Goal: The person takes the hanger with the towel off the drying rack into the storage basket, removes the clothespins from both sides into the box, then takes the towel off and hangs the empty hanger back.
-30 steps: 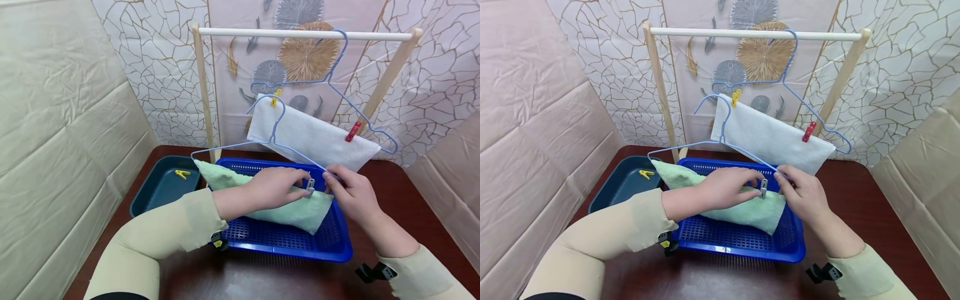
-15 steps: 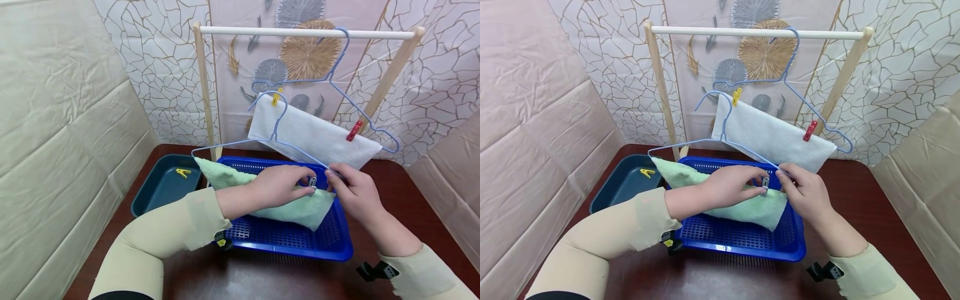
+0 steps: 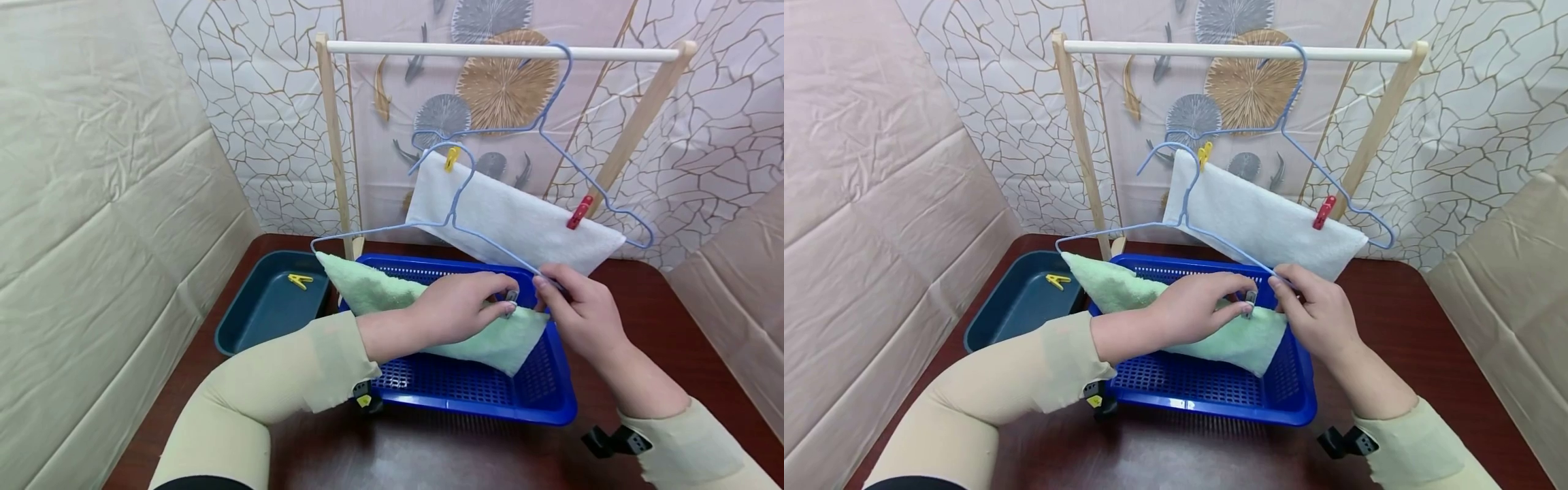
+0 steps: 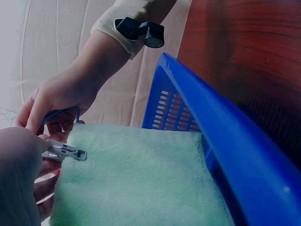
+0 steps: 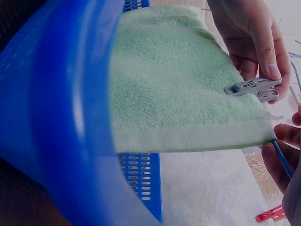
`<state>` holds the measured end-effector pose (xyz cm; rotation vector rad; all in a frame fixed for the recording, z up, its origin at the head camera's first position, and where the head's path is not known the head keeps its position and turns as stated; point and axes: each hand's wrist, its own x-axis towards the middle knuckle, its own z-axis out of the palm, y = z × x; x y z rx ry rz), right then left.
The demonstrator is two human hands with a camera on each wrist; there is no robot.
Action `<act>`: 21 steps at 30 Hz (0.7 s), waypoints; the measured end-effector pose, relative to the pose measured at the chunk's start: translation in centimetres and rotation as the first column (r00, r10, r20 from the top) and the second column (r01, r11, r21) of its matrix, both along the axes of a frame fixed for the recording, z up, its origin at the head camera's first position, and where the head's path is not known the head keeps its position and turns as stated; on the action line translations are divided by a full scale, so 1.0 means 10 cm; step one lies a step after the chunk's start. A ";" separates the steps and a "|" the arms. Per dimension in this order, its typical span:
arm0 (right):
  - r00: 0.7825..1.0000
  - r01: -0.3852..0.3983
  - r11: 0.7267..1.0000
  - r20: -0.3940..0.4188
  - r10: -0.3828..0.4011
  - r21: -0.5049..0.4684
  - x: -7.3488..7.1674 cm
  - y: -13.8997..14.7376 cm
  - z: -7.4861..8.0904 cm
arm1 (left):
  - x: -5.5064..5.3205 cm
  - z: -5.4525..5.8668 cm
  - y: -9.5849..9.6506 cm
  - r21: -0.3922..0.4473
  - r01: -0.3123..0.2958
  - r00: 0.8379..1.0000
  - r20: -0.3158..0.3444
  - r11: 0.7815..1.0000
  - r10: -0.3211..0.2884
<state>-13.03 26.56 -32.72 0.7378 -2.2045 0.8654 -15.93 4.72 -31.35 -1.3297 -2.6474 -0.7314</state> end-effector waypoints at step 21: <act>1.000 -0.019 0.999 0.000 0.019 -0.032 -0.02 -0.01 -0.06 | 0.00 -0.14 -0.03 0.187 0.009 0.999 0.051 0.982 -0.019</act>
